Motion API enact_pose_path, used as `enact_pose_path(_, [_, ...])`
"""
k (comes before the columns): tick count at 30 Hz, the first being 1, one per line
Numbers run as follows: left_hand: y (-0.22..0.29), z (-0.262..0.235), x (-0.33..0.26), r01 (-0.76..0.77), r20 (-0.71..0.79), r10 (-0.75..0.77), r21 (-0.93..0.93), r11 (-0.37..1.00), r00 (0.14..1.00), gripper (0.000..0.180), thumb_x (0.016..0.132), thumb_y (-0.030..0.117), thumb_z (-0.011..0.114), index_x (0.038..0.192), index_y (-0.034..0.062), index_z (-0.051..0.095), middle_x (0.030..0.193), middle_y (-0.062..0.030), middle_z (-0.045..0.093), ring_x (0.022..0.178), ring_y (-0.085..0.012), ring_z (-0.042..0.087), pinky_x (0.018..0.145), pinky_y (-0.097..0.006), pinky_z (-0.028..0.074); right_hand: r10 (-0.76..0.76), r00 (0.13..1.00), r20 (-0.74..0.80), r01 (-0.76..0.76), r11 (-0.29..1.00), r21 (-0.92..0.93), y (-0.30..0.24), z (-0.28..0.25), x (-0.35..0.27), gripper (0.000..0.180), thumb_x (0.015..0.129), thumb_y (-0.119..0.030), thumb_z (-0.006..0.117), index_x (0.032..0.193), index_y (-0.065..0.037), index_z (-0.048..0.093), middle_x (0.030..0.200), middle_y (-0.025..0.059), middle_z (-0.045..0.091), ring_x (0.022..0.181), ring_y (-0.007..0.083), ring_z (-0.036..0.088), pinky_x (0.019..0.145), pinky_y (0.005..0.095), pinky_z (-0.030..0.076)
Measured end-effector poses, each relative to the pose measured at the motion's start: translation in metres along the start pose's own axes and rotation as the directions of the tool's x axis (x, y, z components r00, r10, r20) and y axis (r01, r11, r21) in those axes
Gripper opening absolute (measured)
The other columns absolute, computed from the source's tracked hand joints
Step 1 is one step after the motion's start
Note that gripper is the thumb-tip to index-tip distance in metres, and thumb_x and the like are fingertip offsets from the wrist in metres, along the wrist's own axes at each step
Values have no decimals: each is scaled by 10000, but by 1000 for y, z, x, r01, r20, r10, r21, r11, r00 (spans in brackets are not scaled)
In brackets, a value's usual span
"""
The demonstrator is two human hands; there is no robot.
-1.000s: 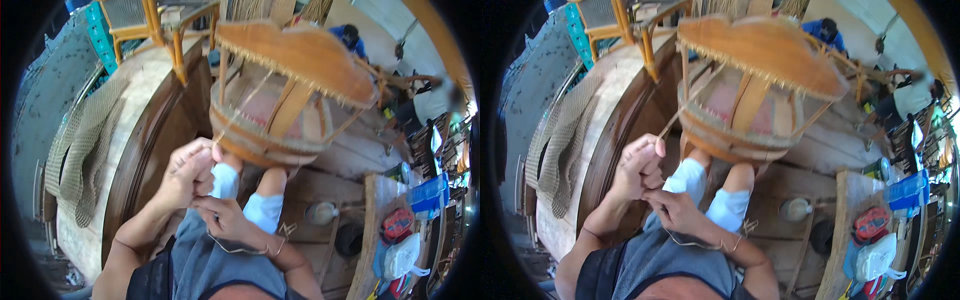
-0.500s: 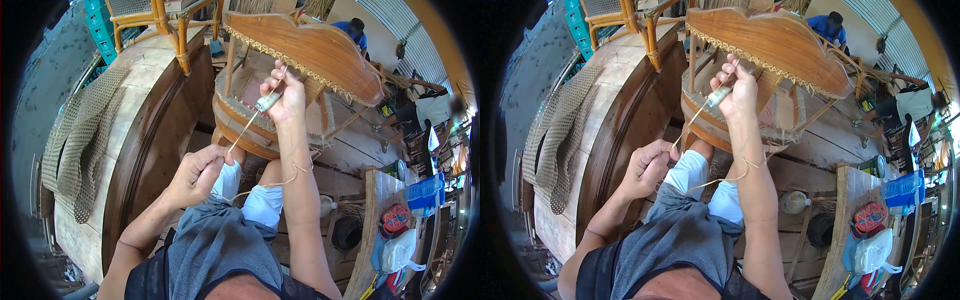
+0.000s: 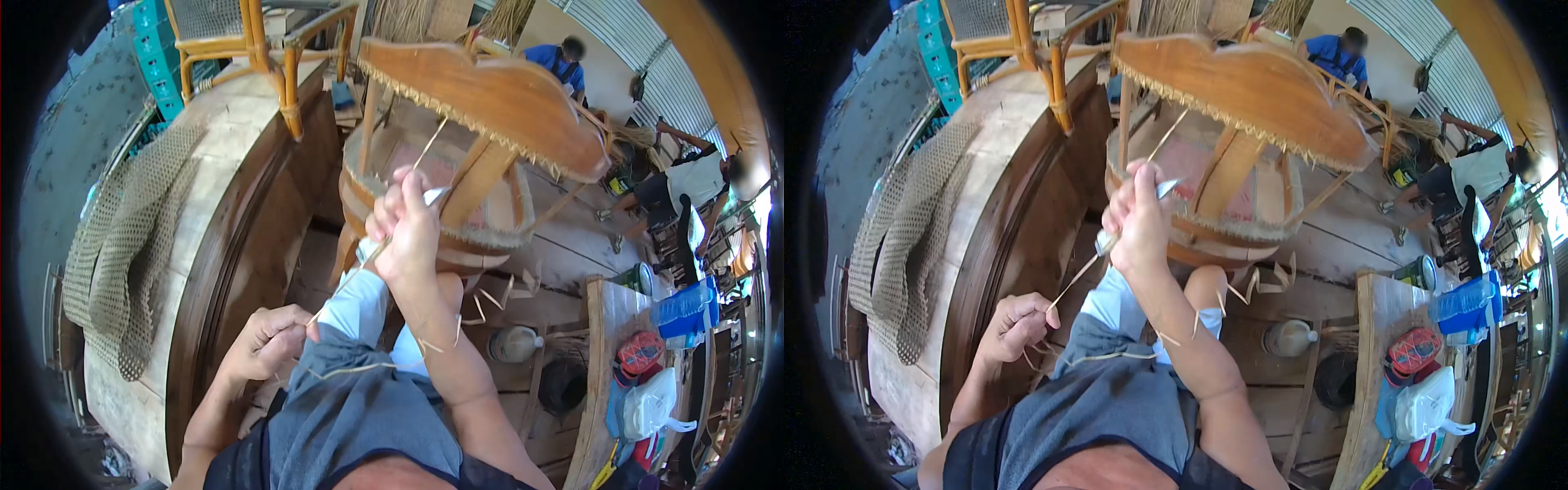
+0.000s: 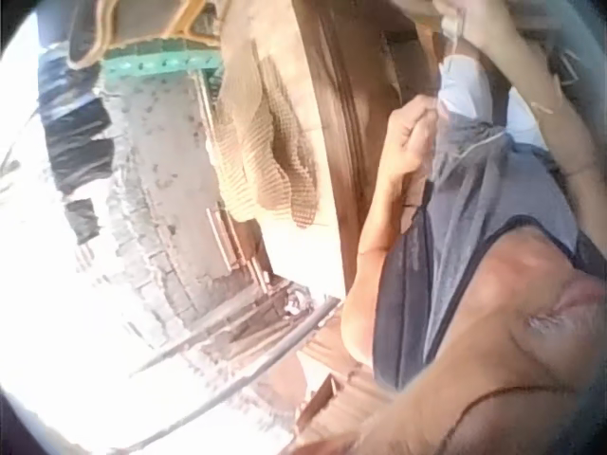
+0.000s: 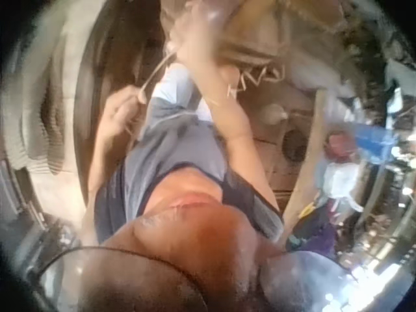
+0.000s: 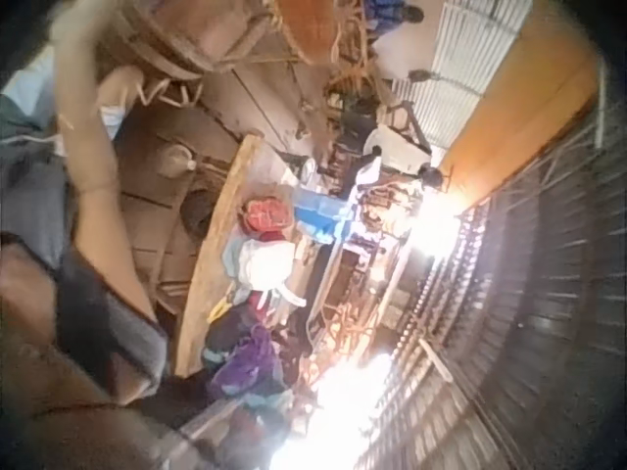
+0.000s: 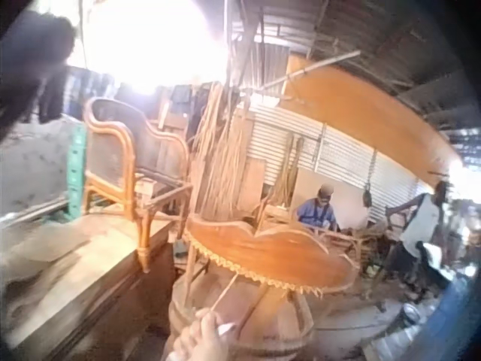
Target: The recorder is repairing a wooden chair by scraping and cleaning the frame in a workshop.
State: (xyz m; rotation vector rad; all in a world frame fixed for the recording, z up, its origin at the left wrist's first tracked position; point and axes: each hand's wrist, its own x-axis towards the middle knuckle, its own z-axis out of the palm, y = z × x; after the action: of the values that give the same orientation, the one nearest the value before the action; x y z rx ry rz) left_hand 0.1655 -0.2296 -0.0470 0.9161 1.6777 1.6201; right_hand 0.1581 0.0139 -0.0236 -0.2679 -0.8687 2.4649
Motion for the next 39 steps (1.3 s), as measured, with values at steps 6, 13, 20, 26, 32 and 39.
enact_pose_path(6, [-12,-10,114,-78,-135,76,-8,997,988,320,987,179,490,1170,-21,660,894,-12,608,711,-61,513,626,-219,421,7,998,65,-5,999,-35,-23,-4,-6,98,1037,-247,543,1041,-151,562,608,-63,323,459,56,319,414,234,327])
enact_pose_path(13, [56,51,291,-5,-57,-20,-412,911,998,315,1023,285,503,1161,39,645,735,34,474,600,-72,435,539,-229,362,-121,990,74,133,973,-188,-20,-13,-5,95,1046,-197,487,1009,-124,536,591,-71,322,434,32,304,376,222,280])
enact_pose_path(20, [53,52,189,-23,-143,-87,-629,777,986,141,1005,214,523,972,104,604,597,82,328,456,-37,284,390,-232,212,-26,986,166,105,868,-485,2,-3,-73,189,1048,-212,452,1039,-48,546,583,-54,382,454,15,314,427,227,283])
enact_pose_path(26, [35,28,97,-83,-168,-29,-623,778,985,235,1036,271,507,1009,44,563,564,94,253,428,-20,214,371,-224,167,142,888,437,256,637,-727,36,-18,-124,155,1009,-78,492,1134,-61,583,804,158,624,657,311,634,602,370,488])
enact_pose_path(32, [18,27,99,-274,-299,180,-314,909,937,238,1061,222,491,991,15,586,554,84,328,432,0,225,380,-214,181,74,812,580,462,526,-714,34,-45,-103,225,1006,-156,541,1208,-62,572,845,192,644,762,373,647,693,424,508])
enact_pose_path(39, [15,33,99,-271,-244,248,-67,960,938,256,1066,212,480,1011,0,612,566,84,414,438,14,305,417,-186,240,62,990,124,-18,945,-328,-56,-34,48,396,1056,-321,480,1367,-83,539,988,77,686,830,165,658,635,289,547])
